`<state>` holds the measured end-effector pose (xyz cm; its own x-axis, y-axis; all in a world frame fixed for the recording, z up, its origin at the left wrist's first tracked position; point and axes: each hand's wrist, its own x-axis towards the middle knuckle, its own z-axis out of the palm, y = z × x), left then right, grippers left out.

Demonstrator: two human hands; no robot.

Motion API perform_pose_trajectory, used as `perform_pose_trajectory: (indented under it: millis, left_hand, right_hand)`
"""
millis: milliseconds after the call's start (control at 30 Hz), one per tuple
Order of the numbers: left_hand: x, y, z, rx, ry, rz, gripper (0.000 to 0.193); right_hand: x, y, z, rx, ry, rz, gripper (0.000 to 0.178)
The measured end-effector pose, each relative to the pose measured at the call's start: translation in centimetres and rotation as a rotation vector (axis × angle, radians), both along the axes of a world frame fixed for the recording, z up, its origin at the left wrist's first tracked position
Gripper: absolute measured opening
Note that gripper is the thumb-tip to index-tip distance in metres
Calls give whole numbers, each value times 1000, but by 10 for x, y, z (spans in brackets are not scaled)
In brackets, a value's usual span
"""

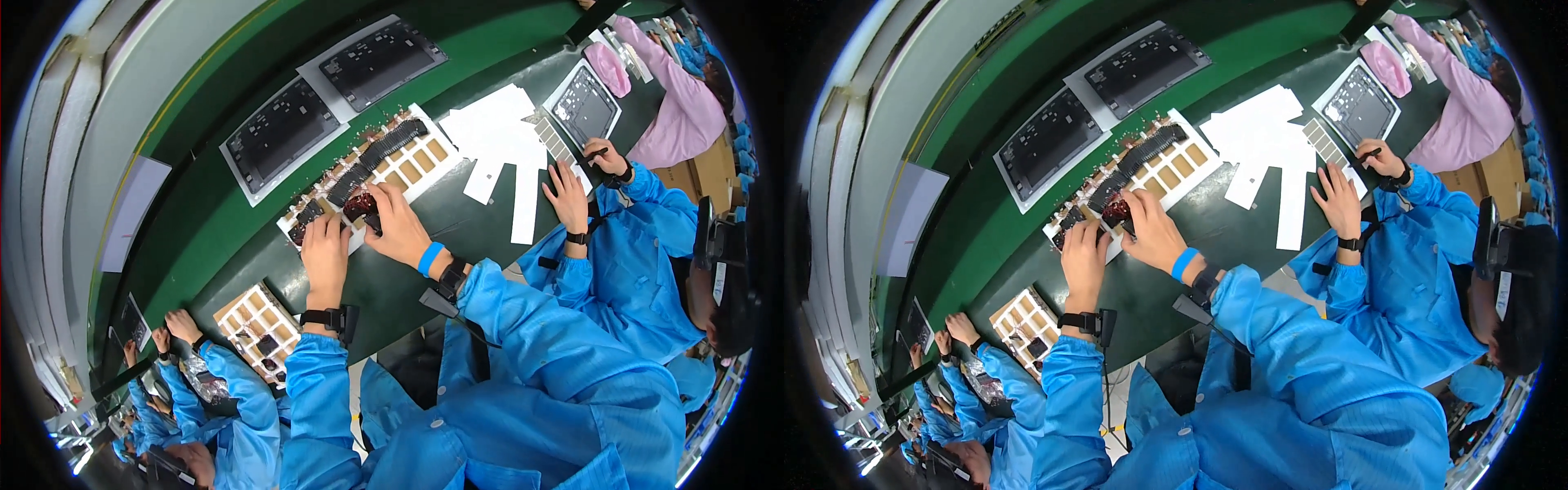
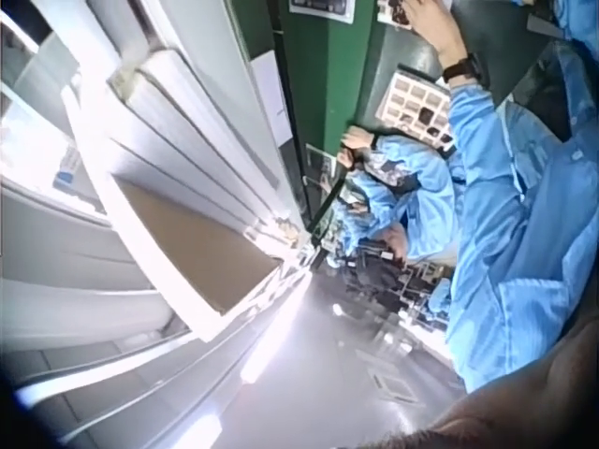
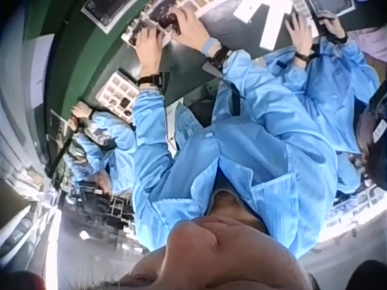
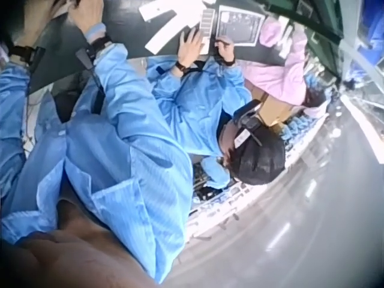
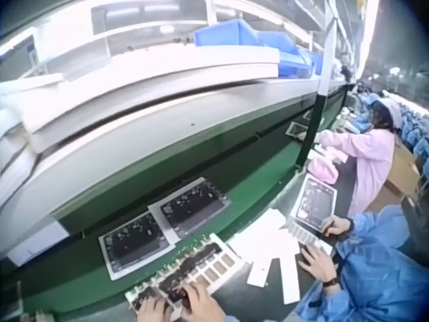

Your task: Assembling electronic screens and components on a factory assembly line.

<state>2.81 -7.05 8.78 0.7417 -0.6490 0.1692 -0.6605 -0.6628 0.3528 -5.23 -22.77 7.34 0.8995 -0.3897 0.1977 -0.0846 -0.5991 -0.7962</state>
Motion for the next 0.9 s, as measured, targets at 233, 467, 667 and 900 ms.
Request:
perform_pose_trajectory:
  millis: [233,467,667,900]
  left_hand:
    - [-18,-4,15,-52,-28,114,39]
    - [-122,60,63,-222,156,169,23]
    - [-217,162,68,-222,505,224,11]
    - [-233,272,38,-164,660,238,8]
  right_hand:
    - [5,-5,-10,-83,-72,57,70]
    - [-4,4,-5,-203,59,5,56]
    - [-22,6,0,-149,-200,-33,35]
    - [-3,-15,-9,-239,-107,-329,36]
